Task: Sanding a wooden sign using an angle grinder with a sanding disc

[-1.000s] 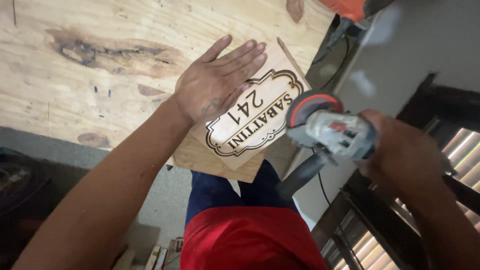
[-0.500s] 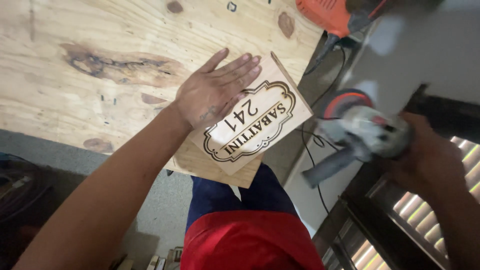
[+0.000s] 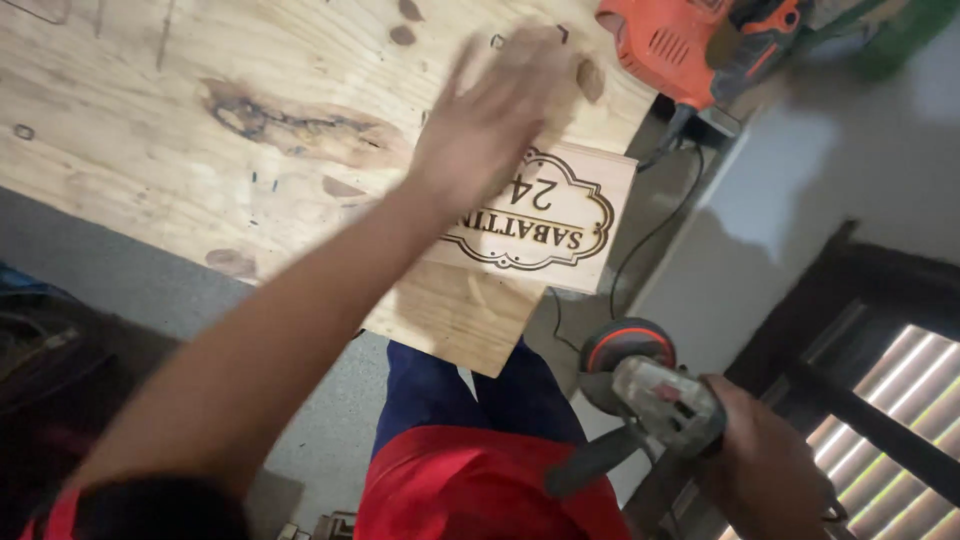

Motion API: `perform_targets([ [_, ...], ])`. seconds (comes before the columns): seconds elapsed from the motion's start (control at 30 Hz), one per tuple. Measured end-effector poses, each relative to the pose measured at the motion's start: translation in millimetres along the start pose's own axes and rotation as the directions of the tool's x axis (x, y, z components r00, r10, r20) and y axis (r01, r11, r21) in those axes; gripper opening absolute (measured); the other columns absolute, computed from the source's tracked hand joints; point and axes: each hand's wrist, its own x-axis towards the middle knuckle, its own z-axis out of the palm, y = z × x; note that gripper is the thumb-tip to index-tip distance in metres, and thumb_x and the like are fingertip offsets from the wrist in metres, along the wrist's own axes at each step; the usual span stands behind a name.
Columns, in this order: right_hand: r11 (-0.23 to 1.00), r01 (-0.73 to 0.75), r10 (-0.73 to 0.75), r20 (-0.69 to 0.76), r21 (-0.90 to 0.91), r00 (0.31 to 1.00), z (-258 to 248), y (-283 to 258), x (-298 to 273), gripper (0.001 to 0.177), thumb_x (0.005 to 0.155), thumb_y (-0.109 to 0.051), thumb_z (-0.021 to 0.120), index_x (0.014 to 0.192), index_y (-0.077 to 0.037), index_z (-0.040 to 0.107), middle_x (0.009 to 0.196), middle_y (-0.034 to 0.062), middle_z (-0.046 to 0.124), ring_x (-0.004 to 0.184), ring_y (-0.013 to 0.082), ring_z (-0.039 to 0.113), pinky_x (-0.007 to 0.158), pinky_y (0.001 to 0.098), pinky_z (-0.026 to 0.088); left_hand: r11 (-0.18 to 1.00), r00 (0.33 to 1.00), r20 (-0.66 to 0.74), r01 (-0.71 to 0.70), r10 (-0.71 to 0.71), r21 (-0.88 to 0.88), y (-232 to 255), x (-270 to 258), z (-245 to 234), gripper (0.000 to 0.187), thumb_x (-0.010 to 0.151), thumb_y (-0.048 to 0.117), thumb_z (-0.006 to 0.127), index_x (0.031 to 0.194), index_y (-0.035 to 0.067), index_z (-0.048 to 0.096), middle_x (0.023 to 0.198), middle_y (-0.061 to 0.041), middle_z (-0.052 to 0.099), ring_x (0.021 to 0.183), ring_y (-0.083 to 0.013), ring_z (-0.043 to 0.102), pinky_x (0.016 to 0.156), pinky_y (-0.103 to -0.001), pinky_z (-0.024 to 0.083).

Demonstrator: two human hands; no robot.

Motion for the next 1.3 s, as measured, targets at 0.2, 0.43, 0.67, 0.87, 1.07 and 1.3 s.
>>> perform_targets([
  [0.2,0.982,-0.064,0.087,0.126,-0.180,0.988,-3,-13,15,0.073,0.068,-0.041,0.067,0.138,-0.029,0.052,0.128,0.0060,0.068,0.113,0.0410,0.066,0.088,0.0528,0.054,0.759,0.633,-0.503,0.647,-0.588,-0.074,31,-37,92,0.059,0.113,0.058,0.031,0.166,0.032,0.033,0.168,-0.028,0.023,0.158,-0.0465,0.025,0.129,-0.059,0.030],
  [0.43,0.978,-0.026,0.052,0.124,-0.205,0.991,5,-40,26,0.066,0.071,-0.037,0.058,0.136,-0.030,0.053,0.111,0.0080,0.071,0.104,0.0406,0.067,0.084,0.0536,0.052,0.994,0.894,-0.445,-0.003,0.049,0.105,-65,-22,53,0.058,0.117,0.057,0.025,0.167,0.029,0.029,0.167,-0.028,0.022,0.156,-0.0457,0.021,0.127,-0.055,0.038],
  [0.67,0.930,0.194,-0.190,0.042,-0.313,0.981,18,-79,42,0.072,0.063,-0.030,0.068,0.134,-0.022,0.057,0.104,0.0063,0.070,0.094,0.0393,0.067,0.077,0.0508,0.054,0.934,0.751,-0.637,-0.330,0.173,-0.134,-92,-7,72,0.055,0.126,0.055,0.023,0.173,0.030,0.009,0.169,-0.025,0.030,0.151,-0.0413,0.062,0.101,-0.051,0.066],
  [0.87,0.904,0.185,-0.135,0.153,-0.385,0.979,22,-79,57,0.100,0.049,-0.030,0.079,0.144,-0.023,0.051,0.125,0.0036,0.068,0.110,0.0326,0.066,0.089,0.0467,0.055,0.990,0.750,-0.648,-0.129,0.134,0.056,-79,-8,61,0.044,0.118,0.043,0.049,0.145,0.010,0.062,0.140,-0.024,0.056,0.127,-0.0419,0.059,0.105,-0.049,0.052],
  [1.07,0.875,0.149,-0.056,0.210,-0.460,0.976,13,-100,66,0.095,0.053,-0.029,0.083,0.142,-0.026,0.050,0.115,0.0019,0.070,0.100,0.0330,0.069,0.081,0.0473,0.057,0.987,0.758,-0.640,-0.159,0.127,0.007,-81,-5,65,0.048,0.119,0.041,0.044,0.145,0.008,0.064,0.142,-0.027,0.054,0.128,-0.0434,0.059,0.105,-0.050,0.050],
  [1.3,0.906,0.144,-0.085,0.163,-0.399,0.983,4,-116,78,0.069,0.076,-0.052,0.065,0.137,-0.022,0.055,0.102,0.0094,0.071,0.092,0.0361,0.069,0.077,0.0483,0.054,0.990,0.795,-0.593,-0.131,0.131,0.044,-83,-4,69,0.047,0.119,0.042,0.050,0.149,0.008,0.061,0.145,-0.024,0.054,0.131,-0.0396,0.057,0.107,-0.047,0.049],
])
